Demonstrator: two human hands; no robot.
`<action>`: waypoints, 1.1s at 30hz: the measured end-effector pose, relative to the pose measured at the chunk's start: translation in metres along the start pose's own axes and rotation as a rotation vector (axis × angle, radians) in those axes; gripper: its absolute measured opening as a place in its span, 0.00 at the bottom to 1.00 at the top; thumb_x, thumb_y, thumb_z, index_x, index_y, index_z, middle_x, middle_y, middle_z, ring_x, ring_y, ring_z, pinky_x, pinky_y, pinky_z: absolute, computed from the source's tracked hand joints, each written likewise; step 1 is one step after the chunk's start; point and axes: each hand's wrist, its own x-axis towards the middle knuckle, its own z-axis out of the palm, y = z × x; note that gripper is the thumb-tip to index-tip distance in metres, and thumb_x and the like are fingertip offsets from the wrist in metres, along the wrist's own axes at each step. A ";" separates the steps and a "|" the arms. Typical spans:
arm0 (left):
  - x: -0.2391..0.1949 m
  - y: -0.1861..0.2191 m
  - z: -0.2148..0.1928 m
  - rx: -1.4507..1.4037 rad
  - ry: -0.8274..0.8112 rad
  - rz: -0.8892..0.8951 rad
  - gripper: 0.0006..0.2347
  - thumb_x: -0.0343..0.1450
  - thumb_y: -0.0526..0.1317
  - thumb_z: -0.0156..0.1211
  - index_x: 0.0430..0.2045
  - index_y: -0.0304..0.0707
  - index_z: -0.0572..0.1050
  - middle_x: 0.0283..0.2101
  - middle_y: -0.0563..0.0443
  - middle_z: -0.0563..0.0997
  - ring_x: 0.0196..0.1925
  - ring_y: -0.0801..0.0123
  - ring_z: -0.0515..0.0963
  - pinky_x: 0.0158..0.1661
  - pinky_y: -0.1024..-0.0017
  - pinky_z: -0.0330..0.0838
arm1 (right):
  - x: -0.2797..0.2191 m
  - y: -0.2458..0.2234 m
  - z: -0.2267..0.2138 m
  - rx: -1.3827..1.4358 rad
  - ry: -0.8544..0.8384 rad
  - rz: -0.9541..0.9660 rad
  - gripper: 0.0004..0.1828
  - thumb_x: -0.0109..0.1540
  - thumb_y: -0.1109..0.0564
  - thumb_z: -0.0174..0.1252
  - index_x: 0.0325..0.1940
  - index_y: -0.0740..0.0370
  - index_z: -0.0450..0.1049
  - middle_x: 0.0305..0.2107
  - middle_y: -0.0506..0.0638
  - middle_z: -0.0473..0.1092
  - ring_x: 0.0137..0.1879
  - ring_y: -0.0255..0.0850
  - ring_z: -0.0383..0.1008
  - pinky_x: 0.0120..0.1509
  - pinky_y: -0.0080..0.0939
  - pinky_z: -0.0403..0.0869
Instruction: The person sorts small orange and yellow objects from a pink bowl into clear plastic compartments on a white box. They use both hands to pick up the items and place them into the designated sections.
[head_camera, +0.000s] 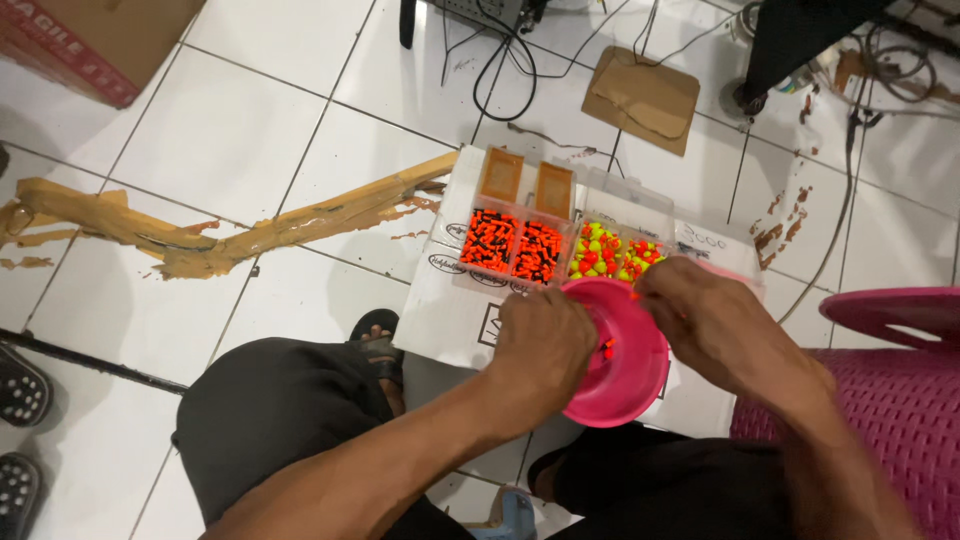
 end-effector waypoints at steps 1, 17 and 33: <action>0.000 0.003 0.002 -0.005 0.006 -0.005 0.04 0.70 0.39 0.61 0.37 0.49 0.79 0.31 0.59 0.77 0.30 0.70 0.76 0.25 0.71 0.62 | 0.004 -0.007 -0.001 -0.008 -0.002 -0.004 0.06 0.68 0.55 0.51 0.46 0.55 0.73 0.37 0.50 0.74 0.41 0.46 0.76 0.48 0.45 0.71; -0.009 -0.003 0.008 -0.164 -0.046 0.111 0.08 0.68 0.36 0.57 0.34 0.37 0.83 0.32 0.40 0.83 0.38 0.42 0.81 0.32 0.32 0.72 | 0.171 -0.022 0.103 -0.286 0.083 -0.104 0.06 0.65 0.51 0.53 0.42 0.54 0.72 0.35 0.53 0.68 0.45 0.57 0.75 0.45 0.56 0.76; -0.007 -0.011 -0.002 -0.239 -0.187 0.108 0.09 0.69 0.32 0.55 0.38 0.32 0.82 0.39 0.36 0.85 0.43 0.36 0.83 0.37 0.29 0.72 | 0.152 -0.040 0.084 -0.306 0.164 -0.075 0.09 0.67 0.48 0.55 0.45 0.52 0.72 0.39 0.52 0.69 0.47 0.56 0.76 0.46 0.58 0.78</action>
